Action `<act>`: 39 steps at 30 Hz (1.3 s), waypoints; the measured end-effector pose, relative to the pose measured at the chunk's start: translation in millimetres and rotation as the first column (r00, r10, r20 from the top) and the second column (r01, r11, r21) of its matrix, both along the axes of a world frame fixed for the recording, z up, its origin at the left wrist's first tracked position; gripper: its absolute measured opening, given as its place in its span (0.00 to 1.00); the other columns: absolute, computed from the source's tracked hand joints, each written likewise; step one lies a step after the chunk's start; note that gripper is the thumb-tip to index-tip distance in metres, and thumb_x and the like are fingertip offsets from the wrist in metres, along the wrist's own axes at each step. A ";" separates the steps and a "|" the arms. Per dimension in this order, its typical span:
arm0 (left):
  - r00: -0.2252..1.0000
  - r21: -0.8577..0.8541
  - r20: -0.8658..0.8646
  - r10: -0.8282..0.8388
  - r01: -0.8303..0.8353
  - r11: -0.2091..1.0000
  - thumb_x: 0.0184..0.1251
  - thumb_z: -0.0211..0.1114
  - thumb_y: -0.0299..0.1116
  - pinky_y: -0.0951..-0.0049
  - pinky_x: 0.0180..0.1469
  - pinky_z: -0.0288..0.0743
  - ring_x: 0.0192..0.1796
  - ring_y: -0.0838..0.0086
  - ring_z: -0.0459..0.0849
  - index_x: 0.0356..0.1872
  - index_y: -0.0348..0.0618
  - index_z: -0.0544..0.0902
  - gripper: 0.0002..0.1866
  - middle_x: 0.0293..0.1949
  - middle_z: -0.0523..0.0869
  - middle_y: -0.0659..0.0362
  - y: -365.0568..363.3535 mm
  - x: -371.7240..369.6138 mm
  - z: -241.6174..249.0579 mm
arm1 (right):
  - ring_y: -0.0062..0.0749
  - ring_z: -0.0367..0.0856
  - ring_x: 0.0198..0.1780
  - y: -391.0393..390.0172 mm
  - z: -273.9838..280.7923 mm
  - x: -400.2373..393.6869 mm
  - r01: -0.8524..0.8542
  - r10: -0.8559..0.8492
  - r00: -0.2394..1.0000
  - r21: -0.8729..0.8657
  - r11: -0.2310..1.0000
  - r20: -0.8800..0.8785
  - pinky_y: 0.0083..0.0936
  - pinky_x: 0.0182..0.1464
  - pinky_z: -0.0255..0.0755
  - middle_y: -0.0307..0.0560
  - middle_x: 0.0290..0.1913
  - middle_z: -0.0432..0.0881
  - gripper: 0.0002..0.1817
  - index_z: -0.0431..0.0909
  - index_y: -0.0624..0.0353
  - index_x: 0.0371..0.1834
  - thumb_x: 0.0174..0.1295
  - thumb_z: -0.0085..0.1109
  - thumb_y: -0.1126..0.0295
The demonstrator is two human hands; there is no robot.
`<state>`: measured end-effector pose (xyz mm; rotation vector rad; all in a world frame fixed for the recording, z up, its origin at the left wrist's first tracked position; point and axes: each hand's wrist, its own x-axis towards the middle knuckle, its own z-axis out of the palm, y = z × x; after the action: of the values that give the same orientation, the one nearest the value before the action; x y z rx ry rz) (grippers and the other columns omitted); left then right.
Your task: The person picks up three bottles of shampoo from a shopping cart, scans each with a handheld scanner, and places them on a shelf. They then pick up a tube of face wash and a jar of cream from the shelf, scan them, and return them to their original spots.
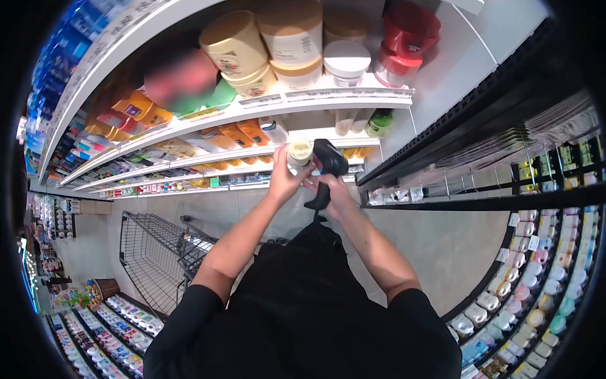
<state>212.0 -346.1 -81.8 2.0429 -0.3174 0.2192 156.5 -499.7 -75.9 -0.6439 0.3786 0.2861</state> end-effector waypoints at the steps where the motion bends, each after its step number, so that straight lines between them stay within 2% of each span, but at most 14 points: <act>1: 0.999 0.043 0.045 -0.012 0.010 0.999 0.43 0.78 0.28 0.58 0.63 0.68 0.61 0.51 0.72 0.60 0.45 0.73 0.37 0.56 0.73 0.49 -0.4 8.9 -6.0 | 0.50 0.71 0.67 -2.3 -17.6 11.7 0.011 -0.012 0.999 0.024 1.000 0.048 0.50 0.69 0.68 0.58 0.62 0.71 0.21 0.65 0.70 0.60 0.64 0.48 0.75; 2: 0.999 0.050 0.032 -0.014 0.013 0.999 0.43 0.78 0.28 0.58 0.63 0.68 0.61 0.51 0.72 0.60 0.45 0.73 0.37 0.56 0.73 0.49 -1.6 15.3 -8.0 | 0.39 0.72 0.66 -10.5 -52.0 21.8 -0.062 0.051 0.993 0.107 0.992 0.103 0.45 0.67 0.70 0.49 0.65 0.71 0.23 0.66 0.59 0.65 0.66 0.52 0.73; 4: 0.980 0.292 0.175 -0.093 0.038 0.956 0.39 0.76 0.26 0.59 0.63 0.68 0.62 0.53 0.72 0.59 0.51 0.77 0.37 0.57 0.73 0.52 -1.2 26.7 -8.8 | 0.38 0.72 0.66 -6.2 -40.7 29.3 -0.008 -0.004 0.997 0.156 0.988 0.076 0.45 0.67 0.70 0.49 0.65 0.71 0.24 0.65 0.58 0.67 0.68 0.52 0.71; 6: 0.987 0.298 0.159 -0.033 -0.017 0.954 0.38 0.75 0.25 0.60 0.63 0.69 0.62 0.54 0.72 0.58 0.52 0.78 0.36 0.57 0.72 0.53 -9.0 30.8 -10.5 | 0.36 0.72 0.67 -2.8 -40.6 37.9 0.042 -0.068 0.990 0.204 0.978 0.124 0.43 0.66 0.70 0.49 0.67 0.70 0.25 0.64 0.55 0.70 0.71 0.52 0.63; 12: 0.997 0.153 -0.008 0.083 -0.080 0.985 0.35 0.72 0.20 0.63 0.58 0.75 0.58 0.57 0.75 0.59 0.60 0.78 0.40 0.58 0.71 0.57 -27.9 47.0 -22.2 | 0.35 0.76 0.62 -12.4 -79.6 51.5 0.098 -0.097 0.994 -0.026 0.995 0.044 0.35 0.63 0.72 0.48 0.61 0.75 0.22 0.65 0.60 0.66 0.69 0.50 0.70; 13: 0.995 0.138 0.014 0.096 -0.097 0.986 0.36 0.72 0.20 0.63 0.56 0.76 0.57 0.56 0.76 0.59 0.58 0.78 0.40 0.58 0.71 0.56 -29.1 50.9 -24.4 | 0.35 0.76 0.62 -14.7 -82.5 55.1 0.096 -0.095 0.995 -0.029 0.995 0.044 0.35 0.63 0.72 0.48 0.61 0.75 0.22 0.65 0.60 0.66 0.69 0.50 0.70; 15: 0.991 0.107 0.060 0.120 -0.126 0.986 0.39 0.72 0.18 0.63 0.54 0.77 0.55 0.56 0.79 0.60 0.52 0.77 0.39 0.58 0.72 0.53 -31.5 57.6 -28.8 | 0.26 0.78 0.44 -19.8 -81.8 62.4 0.025 -0.023 0.999 -0.097 0.995 0.026 0.26 0.47 0.73 0.41 0.44 0.77 0.17 0.69 0.58 0.55 0.61 0.53 0.76; 18: 0.984 0.098 -0.001 0.176 -0.175 0.980 0.41 0.72 0.19 0.63 0.55 0.77 0.57 0.54 0.79 0.60 0.48 0.76 0.37 0.58 0.73 0.52 -29.1 63.5 -35.6 | 0.25 0.77 0.41 -10.0 -56.8 75.6 0.070 -0.069 0.998 -0.098 0.993 0.013 0.25 0.45 0.72 0.40 0.42 0.77 0.18 0.69 0.59 0.55 0.60 0.53 0.77; 25: 0.963 0.088 -0.081 0.257 -0.250 0.964 0.47 0.75 0.27 0.63 0.59 0.73 0.57 0.53 0.78 0.62 0.42 0.74 0.35 0.57 0.74 0.48 -26.1 70.6 -53.6 | 0.31 0.80 0.48 -6.6 -37.8 99.7 0.022 -0.019 1.000 -0.153 0.988 0.023 0.31 0.55 0.76 0.44 0.46 0.76 0.20 0.68 0.61 0.56 0.59 0.54 0.77; 28: 0.944 0.082 0.032 0.329 -0.330 0.940 0.46 0.77 0.29 0.62 0.59 0.74 0.57 0.53 0.79 0.61 0.38 0.74 0.36 0.56 0.76 0.47 -31.7 73.9 -46.3 | 0.35 0.80 0.52 -11.3 -38.6 110.9 -0.061 0.057 0.998 -0.240 0.969 -0.024 0.35 0.60 0.75 0.46 0.49 0.76 0.19 0.68 0.62 0.55 0.59 0.54 0.77; 30: 0.916 -0.049 -0.225 0.332 -0.350 0.935 0.46 0.78 0.33 0.61 0.57 0.74 0.57 0.52 0.80 0.58 0.35 0.74 0.35 0.53 0.79 0.47 -37.5 74.3 -21.8 | 0.35 0.81 0.48 -13.6 -37.0 117.7 -0.111 0.093 0.992 -0.253 0.961 -0.082 0.34 0.53 0.78 0.45 0.47 0.77 0.19 0.68 0.60 0.55 0.59 0.55 0.75; 33: 0.887 -0.180 -0.302 0.350 -0.414 0.892 0.47 0.78 0.35 0.59 0.52 0.75 0.50 0.51 0.82 0.57 0.41 0.74 0.33 0.48 0.81 0.49 -43.6 85.8 -44.6 | 0.34 0.82 0.43 -15.3 -31.6 129.7 -0.138 0.140 0.990 -0.290 0.947 -0.015 0.32 0.46 0.78 0.44 0.44 0.78 0.16 0.69 0.58 0.51 0.60 0.56 0.73; 38: 0.893 0.022 -0.177 0.414 -0.417 0.909 0.50 0.77 0.35 0.58 0.51 0.76 0.49 0.52 0.82 0.56 0.35 0.71 0.33 0.49 0.80 0.46 -46.7 87.5 -29.0 | 0.32 0.79 0.35 -17.4 -40.6 145.9 -0.139 0.120 0.990 -0.327 0.935 -0.079 0.31 0.40 0.76 0.43 0.40 0.79 0.12 0.72 0.58 0.47 0.60 0.57 0.71; 39: 0.877 -0.096 -0.340 0.338 -0.390 0.916 0.51 0.76 0.35 0.58 0.52 0.75 0.50 0.53 0.82 0.56 0.32 0.70 0.33 0.49 0.80 0.46 -45.3 88.4 -25.2 | 0.33 0.80 0.38 -18.1 -42.8 147.9 -0.144 0.134 0.990 -0.330 0.933 -0.053 0.32 0.44 0.77 0.45 0.41 0.79 0.13 0.72 0.58 0.47 0.60 0.57 0.72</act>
<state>300.4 -391.4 -107.0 1.9224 0.2858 0.1370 304.3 -517.8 -118.7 -1.0034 0.4151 0.3707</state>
